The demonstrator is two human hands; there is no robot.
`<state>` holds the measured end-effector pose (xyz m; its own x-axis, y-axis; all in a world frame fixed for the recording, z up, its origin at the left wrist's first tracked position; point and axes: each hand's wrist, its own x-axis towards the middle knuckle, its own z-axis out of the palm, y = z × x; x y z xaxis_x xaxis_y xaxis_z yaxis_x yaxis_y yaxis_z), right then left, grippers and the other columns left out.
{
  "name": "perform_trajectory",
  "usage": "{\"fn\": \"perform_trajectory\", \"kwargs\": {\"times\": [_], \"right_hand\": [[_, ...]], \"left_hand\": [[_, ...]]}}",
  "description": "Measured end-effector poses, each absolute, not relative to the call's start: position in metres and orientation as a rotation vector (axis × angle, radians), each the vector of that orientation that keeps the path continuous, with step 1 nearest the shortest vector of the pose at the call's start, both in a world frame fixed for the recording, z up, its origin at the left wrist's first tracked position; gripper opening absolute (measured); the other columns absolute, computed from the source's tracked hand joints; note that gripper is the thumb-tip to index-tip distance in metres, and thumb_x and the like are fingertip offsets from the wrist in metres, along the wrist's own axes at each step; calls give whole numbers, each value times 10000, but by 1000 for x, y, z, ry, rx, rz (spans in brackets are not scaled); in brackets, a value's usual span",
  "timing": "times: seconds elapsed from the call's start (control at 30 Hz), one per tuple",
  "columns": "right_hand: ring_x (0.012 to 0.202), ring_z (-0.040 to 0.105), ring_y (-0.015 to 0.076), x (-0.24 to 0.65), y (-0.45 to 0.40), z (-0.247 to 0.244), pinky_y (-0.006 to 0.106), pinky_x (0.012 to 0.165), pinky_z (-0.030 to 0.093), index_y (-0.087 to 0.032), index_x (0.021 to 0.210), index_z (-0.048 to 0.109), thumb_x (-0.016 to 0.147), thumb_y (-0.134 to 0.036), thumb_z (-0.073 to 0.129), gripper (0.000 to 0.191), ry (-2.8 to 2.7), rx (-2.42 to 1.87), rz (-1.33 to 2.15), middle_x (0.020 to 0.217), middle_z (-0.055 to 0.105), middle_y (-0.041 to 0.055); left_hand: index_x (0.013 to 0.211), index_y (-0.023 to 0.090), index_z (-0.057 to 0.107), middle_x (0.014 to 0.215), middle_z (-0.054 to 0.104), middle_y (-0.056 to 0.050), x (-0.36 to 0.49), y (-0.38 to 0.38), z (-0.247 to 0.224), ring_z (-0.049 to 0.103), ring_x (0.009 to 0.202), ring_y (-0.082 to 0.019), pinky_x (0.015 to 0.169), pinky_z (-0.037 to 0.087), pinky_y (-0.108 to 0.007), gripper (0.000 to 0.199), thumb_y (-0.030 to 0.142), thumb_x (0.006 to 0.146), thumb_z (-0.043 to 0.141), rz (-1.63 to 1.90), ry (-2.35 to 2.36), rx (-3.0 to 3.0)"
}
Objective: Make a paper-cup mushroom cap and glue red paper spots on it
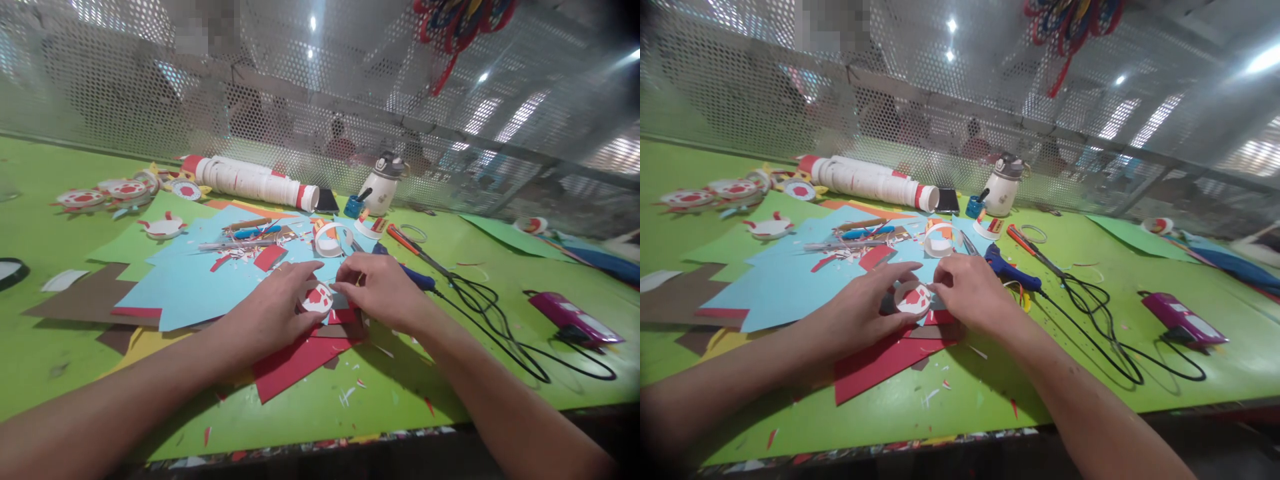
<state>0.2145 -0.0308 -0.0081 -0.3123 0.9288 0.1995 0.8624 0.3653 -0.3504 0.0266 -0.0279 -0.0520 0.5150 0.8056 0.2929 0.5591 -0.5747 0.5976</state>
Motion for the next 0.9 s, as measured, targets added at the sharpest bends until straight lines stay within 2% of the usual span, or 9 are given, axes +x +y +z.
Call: {"fn": "perform_trajectory", "kwargs": {"times": [0.27, 0.5, 0.9], "right_hand": [[693, 507, 155, 216, -35, -6, 282, 610, 346, -143, 728, 648, 804, -208, 654, 101, -2568, -1539, -97, 734, 594, 36], [710, 529, 170, 217, -37, -5, 293, 605, 323, -152, 765, 683, 832, -229, 609, 125, -2658, -1540, -160, 761, 613, 52], [690, 527, 151, 214, -40, -11, 288, 594, 306, -156, 739, 645, 837, -226, 602, 128, -2656, -1530, -141, 771, 625, 37]], "left_hand": [[1362, 197, 372, 1122, 630, -86, 27, -27, -52, 577, 1032, -261, 855, 461, -398, 617, 306, 796, 591, 712, 1095, 2362], [1356, 207, 383, 1181, 618, -104, 27, -27, -50, 584, 1055, -267, 849, 472, -397, 623, 297, 777, 593, 675, 1113, 2319], [1371, 218, 363, 1288, 564, -102, 26, -28, -52, 563, 1109, -269, 879, 470, -401, 636, 278, 779, 590, 640, 1119, 2320]]}}
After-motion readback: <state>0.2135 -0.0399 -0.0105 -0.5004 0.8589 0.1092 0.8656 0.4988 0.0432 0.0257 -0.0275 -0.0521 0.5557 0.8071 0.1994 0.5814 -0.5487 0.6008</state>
